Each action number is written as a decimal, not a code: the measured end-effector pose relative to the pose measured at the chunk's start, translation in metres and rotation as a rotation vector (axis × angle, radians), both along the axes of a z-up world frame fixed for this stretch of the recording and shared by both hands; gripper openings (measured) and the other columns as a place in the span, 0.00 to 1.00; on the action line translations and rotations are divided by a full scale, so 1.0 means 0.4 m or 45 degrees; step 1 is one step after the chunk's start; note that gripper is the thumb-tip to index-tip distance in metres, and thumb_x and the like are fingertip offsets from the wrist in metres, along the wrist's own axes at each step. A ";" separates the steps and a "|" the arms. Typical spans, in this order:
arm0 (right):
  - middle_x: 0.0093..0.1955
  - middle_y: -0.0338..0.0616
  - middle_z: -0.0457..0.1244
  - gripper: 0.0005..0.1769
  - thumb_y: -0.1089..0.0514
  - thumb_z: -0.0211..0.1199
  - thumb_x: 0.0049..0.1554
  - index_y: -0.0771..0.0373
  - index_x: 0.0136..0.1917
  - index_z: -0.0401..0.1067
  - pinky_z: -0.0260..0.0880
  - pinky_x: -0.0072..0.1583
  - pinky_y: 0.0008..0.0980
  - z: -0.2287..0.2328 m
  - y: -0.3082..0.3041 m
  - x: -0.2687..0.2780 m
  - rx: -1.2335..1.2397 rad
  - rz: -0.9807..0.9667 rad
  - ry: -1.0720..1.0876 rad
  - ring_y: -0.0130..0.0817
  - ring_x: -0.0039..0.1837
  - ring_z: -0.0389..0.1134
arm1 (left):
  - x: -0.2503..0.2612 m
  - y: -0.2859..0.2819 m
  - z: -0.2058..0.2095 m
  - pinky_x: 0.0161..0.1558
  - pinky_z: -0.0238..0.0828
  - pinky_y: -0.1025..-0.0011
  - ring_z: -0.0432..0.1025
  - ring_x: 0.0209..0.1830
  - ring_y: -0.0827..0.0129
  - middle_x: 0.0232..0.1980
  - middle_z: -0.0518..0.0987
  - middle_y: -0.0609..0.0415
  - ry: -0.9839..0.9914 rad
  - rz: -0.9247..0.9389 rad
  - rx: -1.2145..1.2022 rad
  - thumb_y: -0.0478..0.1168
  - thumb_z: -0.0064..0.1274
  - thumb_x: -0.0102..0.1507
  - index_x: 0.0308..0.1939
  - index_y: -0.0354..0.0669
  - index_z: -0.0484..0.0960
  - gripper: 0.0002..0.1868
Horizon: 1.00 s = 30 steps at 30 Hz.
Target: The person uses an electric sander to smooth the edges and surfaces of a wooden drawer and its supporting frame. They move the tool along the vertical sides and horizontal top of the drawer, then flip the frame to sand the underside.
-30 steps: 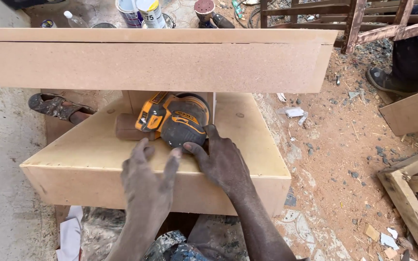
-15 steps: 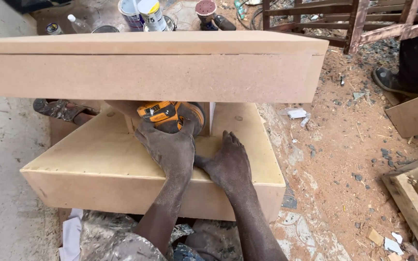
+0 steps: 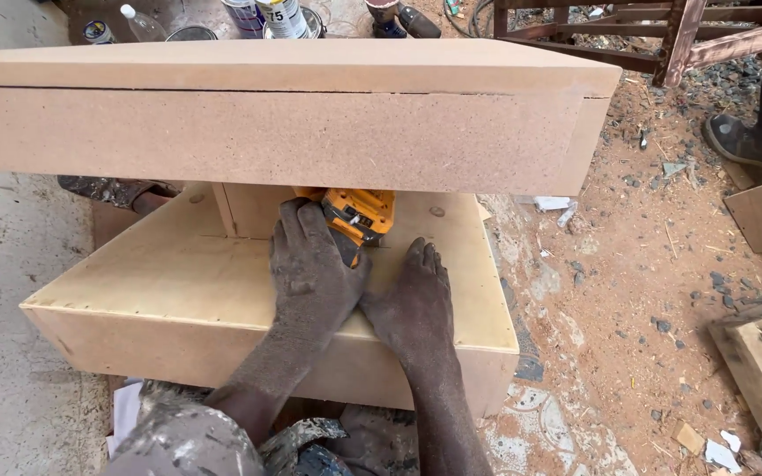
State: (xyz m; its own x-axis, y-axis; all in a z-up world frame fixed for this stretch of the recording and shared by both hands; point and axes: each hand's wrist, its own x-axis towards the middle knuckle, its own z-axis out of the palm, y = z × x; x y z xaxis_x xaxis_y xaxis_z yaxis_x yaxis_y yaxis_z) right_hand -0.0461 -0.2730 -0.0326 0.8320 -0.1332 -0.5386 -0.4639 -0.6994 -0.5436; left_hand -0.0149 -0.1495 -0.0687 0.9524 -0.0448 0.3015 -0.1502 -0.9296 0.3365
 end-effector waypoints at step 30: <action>0.60 0.65 0.66 0.55 0.23 0.58 0.55 0.78 0.68 0.64 0.66 0.69 0.50 -0.025 -0.081 0.003 0.797 -0.836 -0.305 0.54 0.63 0.70 | -0.025 -0.074 0.009 0.56 0.68 0.44 0.65 0.60 0.40 0.61 0.66 0.41 0.151 -0.324 -0.142 0.49 0.72 0.41 0.62 0.46 0.67 0.48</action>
